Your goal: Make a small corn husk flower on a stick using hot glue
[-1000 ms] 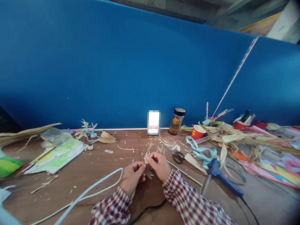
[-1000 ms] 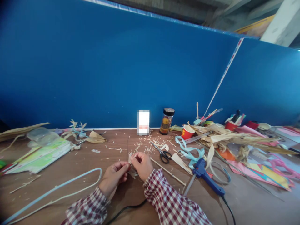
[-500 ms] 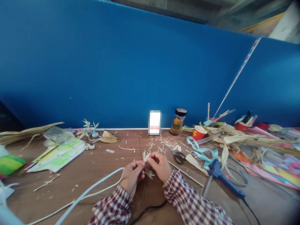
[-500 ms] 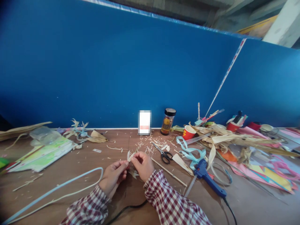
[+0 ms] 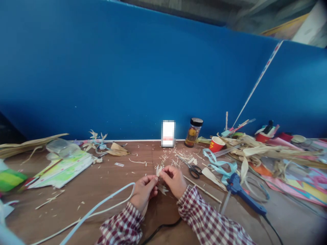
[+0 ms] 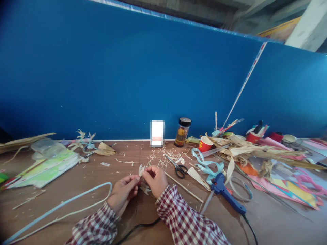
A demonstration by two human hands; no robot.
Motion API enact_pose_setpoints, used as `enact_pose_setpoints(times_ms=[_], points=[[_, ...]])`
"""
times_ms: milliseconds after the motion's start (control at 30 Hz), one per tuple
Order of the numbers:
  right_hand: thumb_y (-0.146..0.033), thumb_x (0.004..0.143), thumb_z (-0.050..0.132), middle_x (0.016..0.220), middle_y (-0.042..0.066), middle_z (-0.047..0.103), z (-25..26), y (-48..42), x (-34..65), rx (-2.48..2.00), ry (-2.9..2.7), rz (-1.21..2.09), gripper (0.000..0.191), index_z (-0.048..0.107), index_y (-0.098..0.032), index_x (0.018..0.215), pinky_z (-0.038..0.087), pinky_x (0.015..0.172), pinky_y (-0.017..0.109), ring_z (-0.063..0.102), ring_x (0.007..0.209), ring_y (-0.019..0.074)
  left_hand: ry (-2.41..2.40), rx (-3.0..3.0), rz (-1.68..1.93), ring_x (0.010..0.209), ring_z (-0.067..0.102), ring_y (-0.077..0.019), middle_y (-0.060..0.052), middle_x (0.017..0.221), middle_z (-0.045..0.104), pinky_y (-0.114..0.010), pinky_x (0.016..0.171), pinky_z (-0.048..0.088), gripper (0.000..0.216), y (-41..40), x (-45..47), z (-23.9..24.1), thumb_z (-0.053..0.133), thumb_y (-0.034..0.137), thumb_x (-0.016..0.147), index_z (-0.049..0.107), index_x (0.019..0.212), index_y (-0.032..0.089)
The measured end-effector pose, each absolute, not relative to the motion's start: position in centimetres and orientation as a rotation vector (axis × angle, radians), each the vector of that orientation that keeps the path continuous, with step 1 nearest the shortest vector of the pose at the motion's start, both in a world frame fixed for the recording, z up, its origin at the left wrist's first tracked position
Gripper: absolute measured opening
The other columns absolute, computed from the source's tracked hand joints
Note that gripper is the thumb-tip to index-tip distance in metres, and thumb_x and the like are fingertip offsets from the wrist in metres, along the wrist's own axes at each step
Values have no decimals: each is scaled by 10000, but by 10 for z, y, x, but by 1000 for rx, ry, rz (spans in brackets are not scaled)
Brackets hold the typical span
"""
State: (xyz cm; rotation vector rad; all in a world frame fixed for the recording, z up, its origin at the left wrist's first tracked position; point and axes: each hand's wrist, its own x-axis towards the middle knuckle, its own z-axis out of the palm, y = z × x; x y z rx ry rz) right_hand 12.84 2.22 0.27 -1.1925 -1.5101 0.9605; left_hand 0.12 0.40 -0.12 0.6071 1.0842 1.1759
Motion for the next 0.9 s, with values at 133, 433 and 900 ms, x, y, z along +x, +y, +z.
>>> enact_pose_setpoints(times_ms=[133,433,900], points=[[-357,731,549,542,-29,500,3,22,129,-1183,-1512,967,207,576,-157,683,340,481,200,424,500,85,1083,617,1180,407,464,-31,28,513,563,-125,378,397,231,2,2,1,729,279,529,610,651,123],[-250,670,616,708,-1,607,-6,25,123,-983,-1260,1370,199,549,-164,836,419,567,213,550,612,102,1087,636,1168,417,465,-32,23,522,575,-126,389,398,247,2,1,0,732,302,517,618,644,123],[-242,637,637,664,-17,587,-4,24,122,-982,-1182,1425,217,543,-163,816,401,513,196,531,557,89,1080,663,1156,416,464,-34,20,514,566,-129,382,392,243,3,1,-3,727,313,526,626,633,119]])
